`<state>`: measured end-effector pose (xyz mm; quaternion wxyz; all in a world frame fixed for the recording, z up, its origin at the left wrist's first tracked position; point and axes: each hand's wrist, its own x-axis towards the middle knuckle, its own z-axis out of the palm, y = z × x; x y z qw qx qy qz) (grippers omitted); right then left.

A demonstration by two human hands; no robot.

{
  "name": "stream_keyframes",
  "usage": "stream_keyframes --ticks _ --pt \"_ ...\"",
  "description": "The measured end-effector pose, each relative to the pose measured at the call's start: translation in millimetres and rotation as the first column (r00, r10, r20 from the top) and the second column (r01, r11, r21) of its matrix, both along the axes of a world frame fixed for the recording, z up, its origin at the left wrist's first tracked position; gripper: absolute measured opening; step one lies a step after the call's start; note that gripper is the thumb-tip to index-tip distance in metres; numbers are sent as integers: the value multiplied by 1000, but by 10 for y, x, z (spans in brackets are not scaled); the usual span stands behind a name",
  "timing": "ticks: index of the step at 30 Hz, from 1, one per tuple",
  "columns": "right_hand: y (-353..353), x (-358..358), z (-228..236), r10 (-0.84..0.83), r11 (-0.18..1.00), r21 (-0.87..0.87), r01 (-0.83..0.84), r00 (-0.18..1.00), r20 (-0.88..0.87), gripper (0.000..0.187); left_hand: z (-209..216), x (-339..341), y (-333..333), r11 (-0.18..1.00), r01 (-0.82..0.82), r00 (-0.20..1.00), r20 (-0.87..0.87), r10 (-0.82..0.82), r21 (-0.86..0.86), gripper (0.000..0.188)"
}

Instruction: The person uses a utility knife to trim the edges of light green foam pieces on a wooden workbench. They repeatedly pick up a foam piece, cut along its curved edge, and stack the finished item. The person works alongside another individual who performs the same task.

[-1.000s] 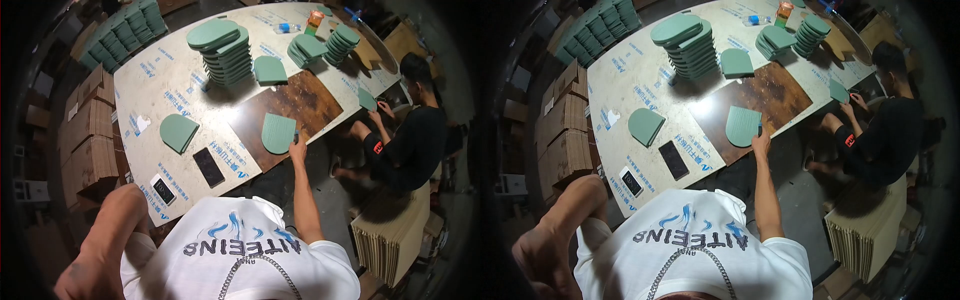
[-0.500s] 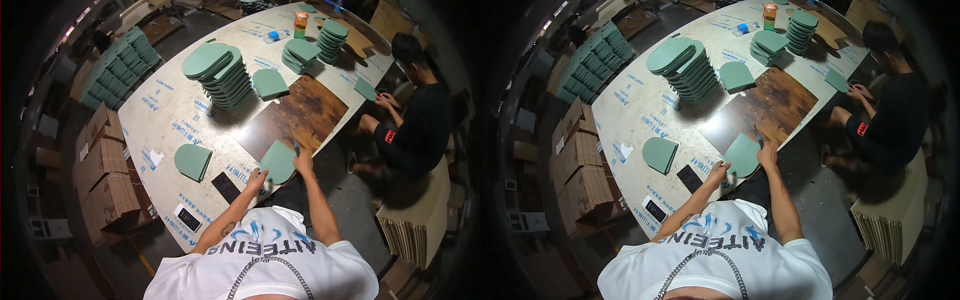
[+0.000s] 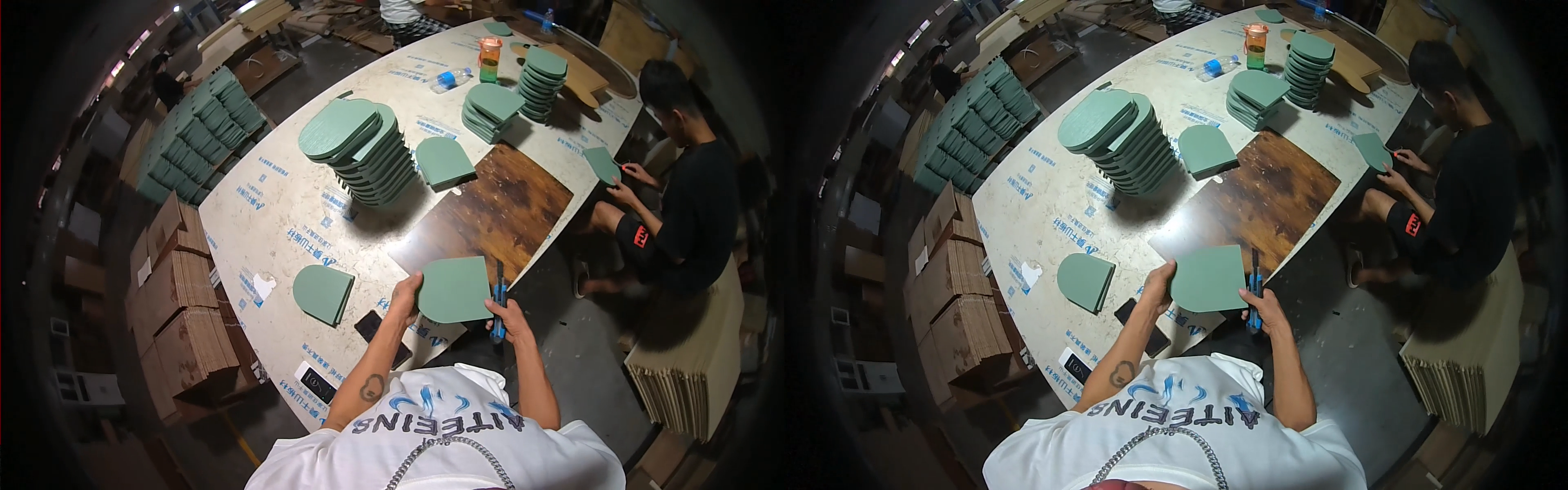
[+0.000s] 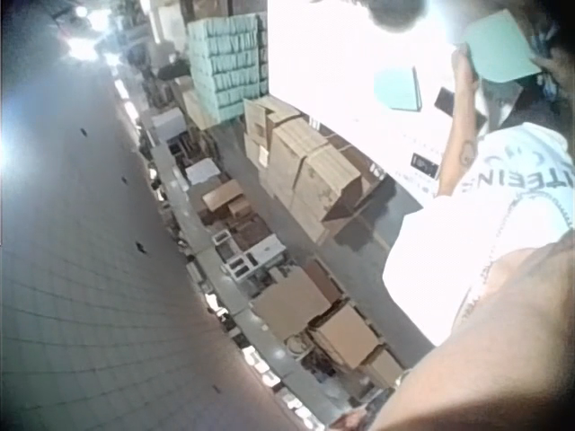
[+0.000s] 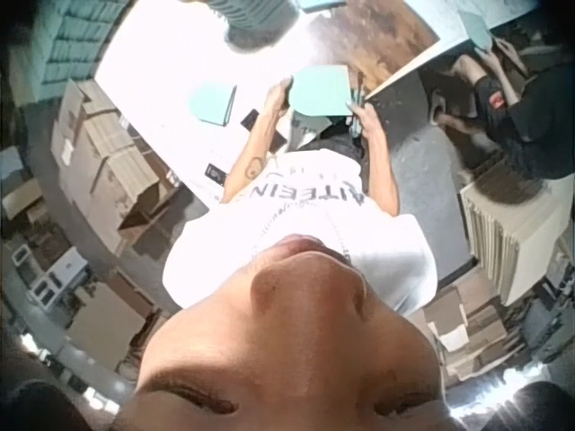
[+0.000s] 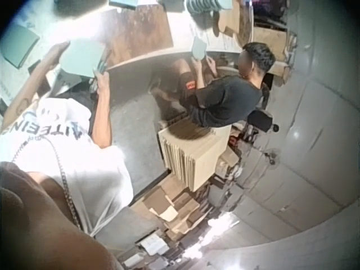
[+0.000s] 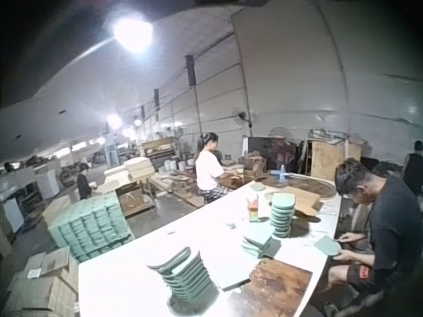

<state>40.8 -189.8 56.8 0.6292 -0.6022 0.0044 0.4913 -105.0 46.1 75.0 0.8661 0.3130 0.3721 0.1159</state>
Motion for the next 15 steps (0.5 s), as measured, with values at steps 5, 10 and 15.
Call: stream_keyframes --ticks 5,10,15 --pt "340 202 425 -5 997 73 -7 987 159 32 107 59 570 970 138 980 -168 -105 199 35" --pt "578 427 682 117 992 0 -130 897 427 38 230 44 860 897 289 939 -280 -199 333 33" --pt "646 276 842 27 991 17 -129 328 944 24 237 489 672 993 29 997 75 -21 -112 54"
